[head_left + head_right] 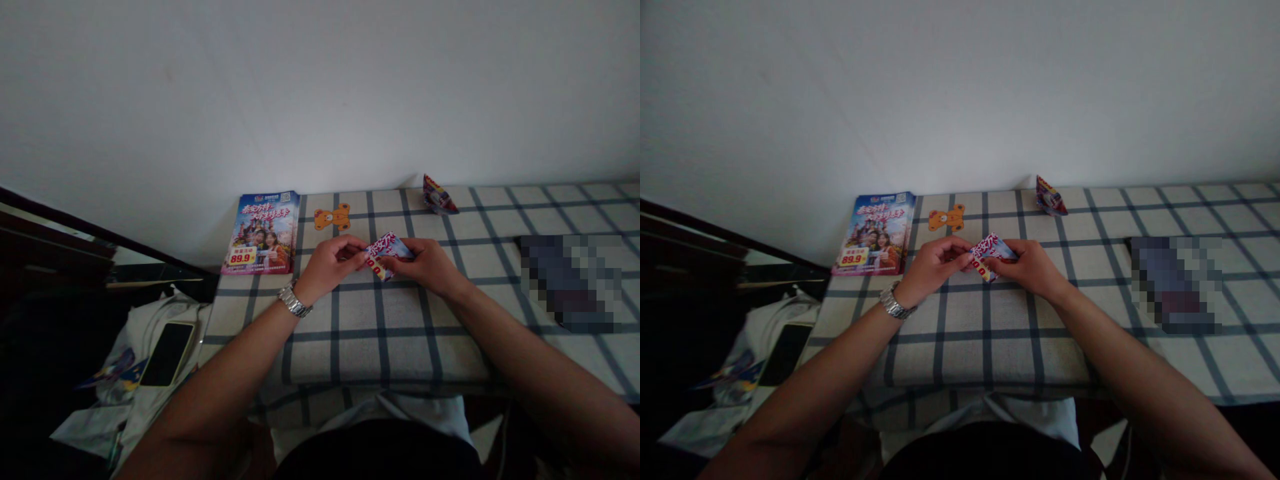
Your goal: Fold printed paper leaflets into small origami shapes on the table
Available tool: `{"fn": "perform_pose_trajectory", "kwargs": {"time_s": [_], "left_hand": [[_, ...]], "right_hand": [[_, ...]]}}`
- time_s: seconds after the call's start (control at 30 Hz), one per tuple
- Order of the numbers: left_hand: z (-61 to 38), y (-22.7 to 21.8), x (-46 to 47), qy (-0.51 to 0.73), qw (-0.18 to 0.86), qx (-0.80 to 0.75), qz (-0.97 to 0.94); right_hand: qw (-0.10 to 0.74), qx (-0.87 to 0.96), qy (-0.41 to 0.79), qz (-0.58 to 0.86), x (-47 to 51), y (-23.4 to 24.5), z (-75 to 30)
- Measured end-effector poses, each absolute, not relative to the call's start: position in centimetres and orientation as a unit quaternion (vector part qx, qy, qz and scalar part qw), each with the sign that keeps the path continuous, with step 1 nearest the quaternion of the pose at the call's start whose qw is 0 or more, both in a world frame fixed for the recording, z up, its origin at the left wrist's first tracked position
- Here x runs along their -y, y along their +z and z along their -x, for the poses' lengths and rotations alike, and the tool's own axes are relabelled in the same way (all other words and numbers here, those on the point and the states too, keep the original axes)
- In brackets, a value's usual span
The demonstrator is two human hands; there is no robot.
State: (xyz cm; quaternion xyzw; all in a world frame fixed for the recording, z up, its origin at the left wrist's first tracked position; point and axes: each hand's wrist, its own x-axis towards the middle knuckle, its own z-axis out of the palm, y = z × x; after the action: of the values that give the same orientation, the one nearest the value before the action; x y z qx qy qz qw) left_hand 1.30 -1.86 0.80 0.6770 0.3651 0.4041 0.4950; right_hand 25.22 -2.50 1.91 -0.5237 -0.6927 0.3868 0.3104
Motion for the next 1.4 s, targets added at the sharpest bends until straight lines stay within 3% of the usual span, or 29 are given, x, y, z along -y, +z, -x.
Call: {"fn": "perform_pose_trajectory", "kwargs": {"time_s": [0.63,1.13,1.4], "left_hand": [[-1.5,1.0,2.1,0.478,0.498,-0.366,-0.624],[-1.7,0.9,2.1,0.454,0.528,-0.358,-0.622],[-1.6,0.9,2.0,0.452,0.541,-0.355,-0.614]], "right_hand": [[0.358,0.58,0.557,0.475,2.5,1.7,-24.9],[0.326,0.641,0.475,0.507,2.2,0.9,-25.6],[0.37,0.612,0.494,0.494,2.3,1.0,-25.0]]}}
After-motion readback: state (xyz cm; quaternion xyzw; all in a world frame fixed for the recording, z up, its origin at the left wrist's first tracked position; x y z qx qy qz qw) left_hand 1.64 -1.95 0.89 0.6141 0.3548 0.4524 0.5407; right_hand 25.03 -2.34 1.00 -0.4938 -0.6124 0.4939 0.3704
